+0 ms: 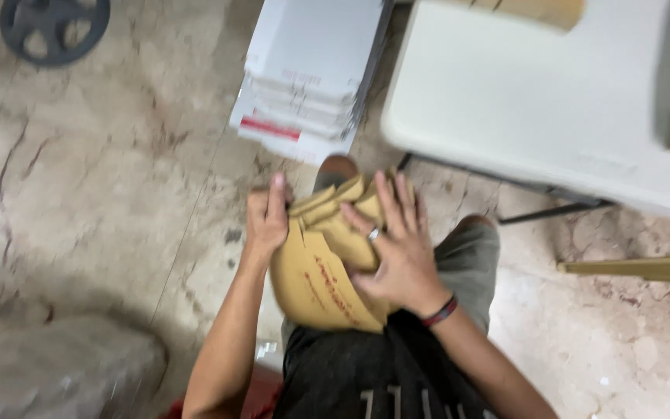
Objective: Folding flat cardboard templates into boxes and stacking them on a table.
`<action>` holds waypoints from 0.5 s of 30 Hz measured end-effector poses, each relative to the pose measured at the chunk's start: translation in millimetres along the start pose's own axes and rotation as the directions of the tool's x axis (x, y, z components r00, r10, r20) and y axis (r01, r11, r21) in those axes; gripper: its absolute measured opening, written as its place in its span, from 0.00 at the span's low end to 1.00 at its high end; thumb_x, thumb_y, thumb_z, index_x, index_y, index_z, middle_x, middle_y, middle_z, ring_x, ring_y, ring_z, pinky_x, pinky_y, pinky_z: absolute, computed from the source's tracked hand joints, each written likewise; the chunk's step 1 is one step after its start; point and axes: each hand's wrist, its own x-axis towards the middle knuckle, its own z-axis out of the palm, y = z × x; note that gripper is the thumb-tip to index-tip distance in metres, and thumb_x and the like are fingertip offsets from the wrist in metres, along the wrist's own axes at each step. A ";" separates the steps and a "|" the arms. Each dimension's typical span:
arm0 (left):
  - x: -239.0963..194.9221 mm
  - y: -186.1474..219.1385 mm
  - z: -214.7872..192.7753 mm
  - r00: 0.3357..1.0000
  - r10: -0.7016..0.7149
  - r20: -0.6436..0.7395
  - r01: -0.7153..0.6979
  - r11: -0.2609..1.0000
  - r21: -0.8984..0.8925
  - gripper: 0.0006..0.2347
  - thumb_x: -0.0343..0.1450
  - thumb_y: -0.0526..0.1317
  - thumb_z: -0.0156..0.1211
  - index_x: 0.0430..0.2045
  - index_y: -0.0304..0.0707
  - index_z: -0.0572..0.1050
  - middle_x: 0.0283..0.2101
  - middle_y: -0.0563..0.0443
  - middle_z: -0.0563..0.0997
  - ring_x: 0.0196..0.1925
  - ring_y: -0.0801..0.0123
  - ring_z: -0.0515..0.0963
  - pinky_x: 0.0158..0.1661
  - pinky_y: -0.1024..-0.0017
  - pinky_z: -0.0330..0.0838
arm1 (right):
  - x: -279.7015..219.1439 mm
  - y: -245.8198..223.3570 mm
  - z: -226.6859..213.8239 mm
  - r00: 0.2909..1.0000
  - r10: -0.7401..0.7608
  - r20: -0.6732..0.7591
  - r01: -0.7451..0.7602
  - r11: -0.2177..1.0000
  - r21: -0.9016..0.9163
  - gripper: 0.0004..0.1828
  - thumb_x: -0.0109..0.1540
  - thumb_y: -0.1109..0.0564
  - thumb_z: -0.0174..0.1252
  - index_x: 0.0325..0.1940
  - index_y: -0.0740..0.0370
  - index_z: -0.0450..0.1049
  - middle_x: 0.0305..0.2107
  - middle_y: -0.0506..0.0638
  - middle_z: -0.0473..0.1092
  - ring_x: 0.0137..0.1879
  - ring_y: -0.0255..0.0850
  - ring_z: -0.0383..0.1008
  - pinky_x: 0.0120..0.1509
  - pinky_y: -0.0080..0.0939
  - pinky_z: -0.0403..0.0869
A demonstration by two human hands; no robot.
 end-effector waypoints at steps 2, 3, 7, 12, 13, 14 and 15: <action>9.4 16.0 5.2 1.000 -0.020 -0.004 0.020 0.999 0.044 0.26 0.82 0.45 0.41 0.09 0.40 0.67 0.11 0.56 0.64 0.16 0.71 0.62 0.22 0.70 0.58 | -1.4 -0.7 -5.2 0.997 0.078 -0.026 -0.080 0.993 -0.091 0.63 0.38 0.48 0.74 0.77 0.40 0.56 0.76 0.64 0.36 0.78 0.73 0.33 0.71 0.81 0.46; 12.5 24.7 9.9 0.994 -0.112 -0.003 0.110 0.976 0.188 0.27 0.80 0.53 0.38 0.06 0.45 0.62 0.09 0.57 0.62 0.13 0.71 0.62 0.20 0.69 0.56 | -5.6 6.6 -3.0 0.962 0.271 0.031 -0.270 0.962 -0.025 0.63 0.44 0.42 0.72 0.78 0.39 0.46 0.77 0.59 0.33 0.79 0.71 0.31 0.73 0.77 0.46; 28.1 18.3 27.8 0.915 -0.403 -0.018 0.385 0.858 0.339 0.30 0.73 0.68 0.33 0.08 0.46 0.55 0.12 0.54 0.61 0.16 0.70 0.61 0.22 0.68 0.58 | 1.5 35.4 3.8 0.649 0.648 0.399 -0.700 0.714 -0.021 0.63 0.50 0.30 0.61 0.79 0.30 0.28 0.78 0.48 0.31 0.69 0.69 0.57 0.69 0.64 0.64; 52.4 6.9 54.8 0.838 -0.537 0.098 0.356 0.675 0.646 0.33 0.70 0.71 0.19 0.16 0.45 0.66 0.19 0.49 0.71 0.26 0.62 0.73 0.38 0.58 0.72 | 0.0 79.7 46.7 0.503 0.638 0.583 -0.794 0.608 0.021 0.58 0.53 0.29 0.56 0.79 0.36 0.33 0.76 0.52 0.38 0.77 0.63 0.45 0.79 0.63 0.48; 58.6 14.6 61.0 0.734 -0.663 0.146 0.358 0.561 0.747 0.42 0.67 0.73 0.12 0.26 0.41 0.79 0.28 0.42 0.81 0.38 0.55 0.83 0.50 0.55 0.75 | -0.8 93.8 60.0 0.474 0.616 0.629 -0.818 0.573 0.055 0.55 0.54 0.30 0.54 0.79 0.42 0.39 0.75 0.54 0.41 0.77 0.63 0.46 0.80 0.57 0.51; 54.7 13.1 66.8 0.737 -0.658 0.152 0.352 0.566 0.745 0.42 0.67 0.73 0.12 0.26 0.41 0.79 0.28 0.42 0.81 0.38 0.55 0.83 0.50 0.55 0.75 | -6.7 93.9 62.3 0.476 0.621 0.623 -0.819 0.572 0.055 0.55 0.54 0.30 0.54 0.79 0.42 0.39 0.75 0.54 0.41 0.77 0.63 0.46 0.80 0.57 0.51; 52.9 11.9 70.6 0.703 -0.694 0.155 0.283 0.473 0.834 0.40 0.69 0.73 0.12 0.19 0.42 0.73 0.23 0.48 0.74 0.31 0.62 0.79 0.43 0.60 0.75 | -8.8 94.2 64.6 0.464 0.624 0.628 -0.828 0.558 0.057 0.54 0.54 0.31 0.53 0.79 0.36 0.37 0.73 0.54 0.46 0.75 0.63 0.48 0.79 0.59 0.53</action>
